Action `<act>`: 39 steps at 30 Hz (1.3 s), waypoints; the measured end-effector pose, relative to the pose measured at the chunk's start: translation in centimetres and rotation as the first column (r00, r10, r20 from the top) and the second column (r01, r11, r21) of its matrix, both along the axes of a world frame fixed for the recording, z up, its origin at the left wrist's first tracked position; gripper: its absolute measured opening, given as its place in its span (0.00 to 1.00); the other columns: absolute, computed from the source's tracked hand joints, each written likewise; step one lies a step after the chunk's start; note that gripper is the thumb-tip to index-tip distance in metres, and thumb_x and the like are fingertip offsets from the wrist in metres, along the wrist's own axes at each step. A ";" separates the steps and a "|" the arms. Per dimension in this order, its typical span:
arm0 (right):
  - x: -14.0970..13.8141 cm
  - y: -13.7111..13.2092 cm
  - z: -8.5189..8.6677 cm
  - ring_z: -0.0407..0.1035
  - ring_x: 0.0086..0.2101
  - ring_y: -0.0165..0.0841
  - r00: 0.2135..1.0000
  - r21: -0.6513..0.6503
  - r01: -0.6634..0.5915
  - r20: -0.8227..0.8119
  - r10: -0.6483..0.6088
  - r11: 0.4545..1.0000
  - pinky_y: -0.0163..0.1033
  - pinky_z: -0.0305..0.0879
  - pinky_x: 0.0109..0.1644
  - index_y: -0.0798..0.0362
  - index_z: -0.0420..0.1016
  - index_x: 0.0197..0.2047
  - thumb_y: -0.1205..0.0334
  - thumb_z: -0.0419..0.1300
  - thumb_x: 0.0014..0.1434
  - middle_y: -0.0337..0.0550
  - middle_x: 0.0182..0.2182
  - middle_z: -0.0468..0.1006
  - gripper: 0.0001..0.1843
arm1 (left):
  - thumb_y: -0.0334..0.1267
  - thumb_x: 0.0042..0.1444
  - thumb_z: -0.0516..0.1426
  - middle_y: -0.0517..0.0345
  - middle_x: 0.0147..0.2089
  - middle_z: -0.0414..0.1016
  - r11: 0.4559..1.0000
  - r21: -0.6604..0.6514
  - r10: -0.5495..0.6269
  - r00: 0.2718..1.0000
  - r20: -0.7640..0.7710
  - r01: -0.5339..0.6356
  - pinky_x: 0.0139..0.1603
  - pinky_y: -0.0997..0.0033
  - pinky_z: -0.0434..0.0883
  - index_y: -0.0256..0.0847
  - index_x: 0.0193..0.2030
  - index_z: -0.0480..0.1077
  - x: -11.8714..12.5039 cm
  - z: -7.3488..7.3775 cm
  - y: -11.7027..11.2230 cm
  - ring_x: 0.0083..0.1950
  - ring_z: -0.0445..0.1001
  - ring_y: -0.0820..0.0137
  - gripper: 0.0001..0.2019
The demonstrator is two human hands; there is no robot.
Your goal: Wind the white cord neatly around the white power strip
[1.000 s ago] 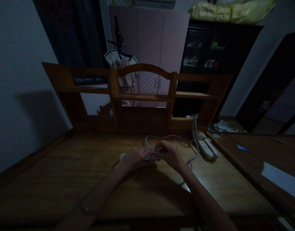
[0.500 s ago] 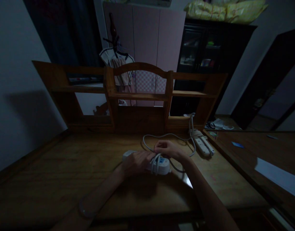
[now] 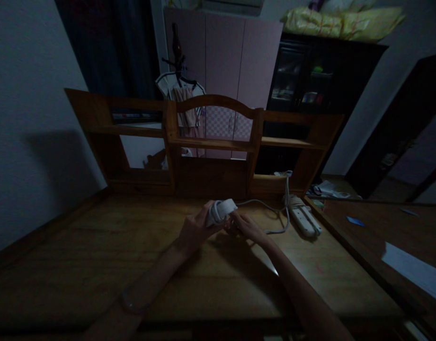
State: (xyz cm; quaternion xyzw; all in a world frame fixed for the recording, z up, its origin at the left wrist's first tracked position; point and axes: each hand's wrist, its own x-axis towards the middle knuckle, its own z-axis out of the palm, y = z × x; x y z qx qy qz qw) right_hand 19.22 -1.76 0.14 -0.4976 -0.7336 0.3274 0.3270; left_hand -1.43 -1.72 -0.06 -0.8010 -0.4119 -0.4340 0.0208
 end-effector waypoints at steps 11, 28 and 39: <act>-1.3 -0.8 -1.0 0.67 0.27 0.29 0.908 0.502 -0.033 0.376 -0.184 0.864 0.33 0.48 0.29 0.51 0.68 0.35 0.54 0.45 0.66 0.41 0.26 0.74 0.16 | 0.57 0.55 0.52 0.46 0.41 0.77 0.862 -0.145 0.475 0.874 -0.100 -0.486 0.31 0.71 0.67 0.41 0.63 0.51 -1.3 1.6 1.3 0.39 0.77 0.57 0.34; -3.2 -2.8 -0.4 0.65 0.25 0.26 0.890 0.670 -0.205 0.431 -0.149 0.713 0.33 0.51 0.29 0.51 0.69 0.43 0.57 0.48 0.66 0.41 0.31 0.75 0.12 | 0.40 0.58 0.54 0.45 0.53 0.68 0.906 -0.116 0.357 0.881 -0.311 -0.408 0.42 0.69 0.67 0.42 0.63 0.50 -0.6 0.2 1.3 0.48 0.73 0.61 0.27; -0.9 -2.5 1.2 0.62 0.24 0.26 0.925 0.873 -0.101 0.259 -0.278 0.477 0.33 0.52 0.31 0.53 0.68 0.26 0.50 0.60 0.57 0.38 0.22 0.69 0.16 | 0.41 0.60 0.51 0.53 0.44 0.70 0.991 -0.027 0.096 0.851 -0.517 -0.128 0.39 0.68 0.67 0.42 0.55 0.58 0.7 0.3 -0.1 0.43 0.72 0.65 0.17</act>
